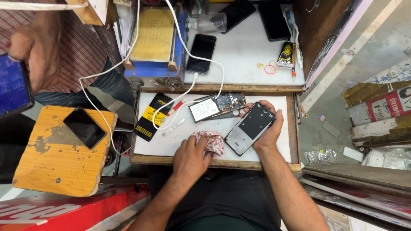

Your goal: The person disassembles a smartphone, removes the back cover, and cleans the internal components with a cloth. They handle multiple phone parts and tools on a cluttered workbench, then reassemble the device and place it back on the table.

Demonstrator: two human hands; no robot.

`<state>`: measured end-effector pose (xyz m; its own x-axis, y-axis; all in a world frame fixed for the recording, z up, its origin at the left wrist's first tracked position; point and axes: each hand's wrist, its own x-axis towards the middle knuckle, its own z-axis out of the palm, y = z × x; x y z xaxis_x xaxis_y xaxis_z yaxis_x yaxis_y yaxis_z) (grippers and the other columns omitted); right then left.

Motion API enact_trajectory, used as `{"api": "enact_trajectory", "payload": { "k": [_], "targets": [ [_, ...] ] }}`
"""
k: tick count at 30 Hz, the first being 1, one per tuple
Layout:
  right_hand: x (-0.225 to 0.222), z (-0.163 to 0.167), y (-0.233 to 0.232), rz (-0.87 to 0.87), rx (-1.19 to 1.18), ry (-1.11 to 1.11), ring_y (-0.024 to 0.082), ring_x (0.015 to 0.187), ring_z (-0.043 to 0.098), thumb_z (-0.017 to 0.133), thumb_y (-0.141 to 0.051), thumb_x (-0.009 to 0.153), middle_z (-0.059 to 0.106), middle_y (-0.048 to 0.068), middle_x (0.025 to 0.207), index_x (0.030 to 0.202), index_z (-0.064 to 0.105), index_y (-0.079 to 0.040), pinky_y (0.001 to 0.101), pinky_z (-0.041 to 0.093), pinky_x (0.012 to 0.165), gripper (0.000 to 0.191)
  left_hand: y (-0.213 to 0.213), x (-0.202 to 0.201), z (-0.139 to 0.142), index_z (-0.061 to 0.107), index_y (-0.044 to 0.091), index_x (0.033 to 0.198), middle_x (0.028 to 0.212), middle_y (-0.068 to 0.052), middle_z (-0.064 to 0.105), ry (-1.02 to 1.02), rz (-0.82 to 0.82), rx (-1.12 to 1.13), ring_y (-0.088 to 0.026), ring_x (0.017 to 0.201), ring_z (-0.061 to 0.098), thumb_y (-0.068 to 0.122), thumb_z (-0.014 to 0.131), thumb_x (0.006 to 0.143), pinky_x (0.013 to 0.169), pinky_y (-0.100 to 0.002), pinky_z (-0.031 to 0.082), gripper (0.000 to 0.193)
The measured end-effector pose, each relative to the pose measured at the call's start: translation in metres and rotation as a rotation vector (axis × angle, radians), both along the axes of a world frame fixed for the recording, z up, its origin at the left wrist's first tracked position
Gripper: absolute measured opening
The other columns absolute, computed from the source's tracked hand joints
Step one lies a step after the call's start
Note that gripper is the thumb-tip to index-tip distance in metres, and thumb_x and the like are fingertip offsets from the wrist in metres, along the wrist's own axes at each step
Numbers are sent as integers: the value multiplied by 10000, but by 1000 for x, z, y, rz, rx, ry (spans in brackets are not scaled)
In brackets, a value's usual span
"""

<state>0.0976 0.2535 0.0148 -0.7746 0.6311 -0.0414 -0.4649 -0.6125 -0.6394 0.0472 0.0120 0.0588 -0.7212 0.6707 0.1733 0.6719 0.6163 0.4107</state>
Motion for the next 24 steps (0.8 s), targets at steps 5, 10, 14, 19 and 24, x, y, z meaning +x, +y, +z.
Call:
{"api": "enact_trajectory", "payload": {
  "k": [5, 10, 14, 19, 24],
  "targets": [
    [9, -5, 1, 27, 123, -101, 307, 1062, 648, 272, -530, 1066, 660, 197, 1186, 1328, 527, -97, 477, 560, 949, 567, -5, -4, 12, 570, 199, 1394, 1274, -193, 580, -316, 109, -283, -380, 925, 694, 174, 667, 886, 804, -493, 564, 517],
    [35, -13, 13, 80, 193, -95, 294, 1139, 644, 449, -487, 1074, 645, 171, 1258, 1369, 521, -112, 442, 547, 989, 483, 24, -52, 62, 716, 256, 1257, 1044, -124, 719, -331, -618, -69, -357, 1008, 686, 67, 623, 763, 867, -478, 541, 538],
    [41, -14, 22, 55, 173, -94, 313, 1148, 620, 554, -454, 1071, 647, 180, 1271, 1339, 545, -122, 464, 536, 1005, 427, 96, -84, 102, 386, 182, 1547, 1425, -248, 526, 363, -201, 232, -440, 1210, 589, 375, 766, 804, 929, -567, 496, 856],
    [44, -11, 21, -13, 153, 29, 360, 1233, 602, 659, -596, 954, 625, 168, 1314, 1294, 545, -170, 493, 514, 1075, 557, 76, -48, 87, 350, 181, 1564, 1483, -269, 483, 44, -228, 279, -463, 1234, 557, 371, 812, 839, 987, -555, 497, 881],
    [51, -12, 2, -19, 105, 84, 367, 1285, 582, 747, -576, 925, 599, 156, 1338, 1286, 519, -186, 521, 494, 1111, 579, 47, -16, 12, 385, 136, 1520, 1246, -177, 683, -781, 69, 482, -267, 1011, 711, 266, 710, 902, 838, -372, 562, 711]
  ]
}}
